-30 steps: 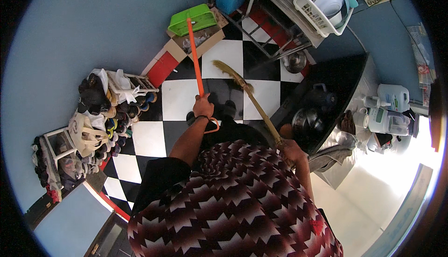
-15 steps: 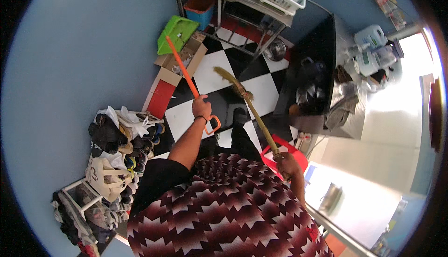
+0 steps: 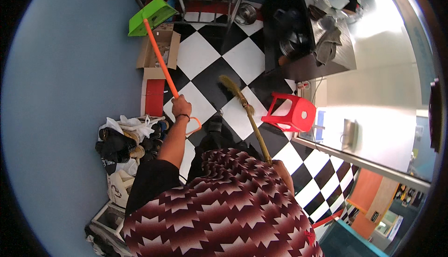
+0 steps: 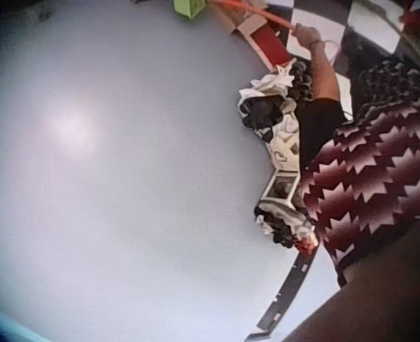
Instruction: The person sweeps debris from a checkered floor into a dustpan using a broom, moving chairs aside to reach under tables, and carries the gathered waste in the dustpan to a disposal area.
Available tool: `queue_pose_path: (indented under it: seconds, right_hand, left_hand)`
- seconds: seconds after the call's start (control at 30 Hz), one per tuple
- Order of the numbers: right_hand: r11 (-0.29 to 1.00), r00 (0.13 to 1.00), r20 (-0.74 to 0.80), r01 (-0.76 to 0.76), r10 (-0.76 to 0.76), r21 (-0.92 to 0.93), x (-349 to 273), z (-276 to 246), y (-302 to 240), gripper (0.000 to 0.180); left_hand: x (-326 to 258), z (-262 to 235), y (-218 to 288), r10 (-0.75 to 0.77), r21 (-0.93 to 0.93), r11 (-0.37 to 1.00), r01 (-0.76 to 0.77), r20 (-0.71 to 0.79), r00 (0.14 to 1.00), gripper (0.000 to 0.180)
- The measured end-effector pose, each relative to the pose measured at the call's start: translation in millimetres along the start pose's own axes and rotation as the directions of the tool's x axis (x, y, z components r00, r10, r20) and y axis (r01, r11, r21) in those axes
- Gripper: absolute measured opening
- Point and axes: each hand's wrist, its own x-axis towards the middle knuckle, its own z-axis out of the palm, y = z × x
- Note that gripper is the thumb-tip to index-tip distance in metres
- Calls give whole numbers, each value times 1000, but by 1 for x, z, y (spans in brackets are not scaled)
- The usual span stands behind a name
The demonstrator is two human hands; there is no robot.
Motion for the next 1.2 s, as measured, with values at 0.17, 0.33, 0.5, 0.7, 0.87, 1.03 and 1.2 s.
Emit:
queue_pose_path:
  seconds: [0.17, 0.33, 0.5, 0.7, 0.87, 1.03, 1.2]
  right_hand:
    - [974, 990, 20, -141, 139, 180, -35, 18, 52, 36]
    - [929, 979, 11, -196, 203, 314, -72, 35, 84, 27]
    - [712, 974, 10, -173, 227, 681, -93, 85, 135, 30]
    - [454, 945, 49, -200, 323, 868, -161, 157, 267, 25]
    - [339, 887, 35, -212, 460, 917, -208, 200, 310, 25]
    - [98, 758, 162, -286, 632, 953, -244, 188, 341, 26]
    - [116, 608, 135, -355, 782, 928, -254, 177, 364, 29]
  left_hand:
    - [42, -22, 3, 202, -131, 970, -204, -26, 979, 11]
    - [-9, -10, 1, 234, -195, 946, -259, -142, 962, 9]
    - [-71, 31, 30, 268, -466, 838, -282, -98, 958, 19]
    - [-196, 95, 80, 278, -884, 453, 117, 265, 923, 29]
    - [-230, 151, 109, 300, -752, 418, 510, 644, 704, 34]
    - [-306, 197, 127, 184, -487, 480, 729, 869, 460, 33]
    - [-418, 252, 161, 75, -197, 529, 825, 980, 186, 31]
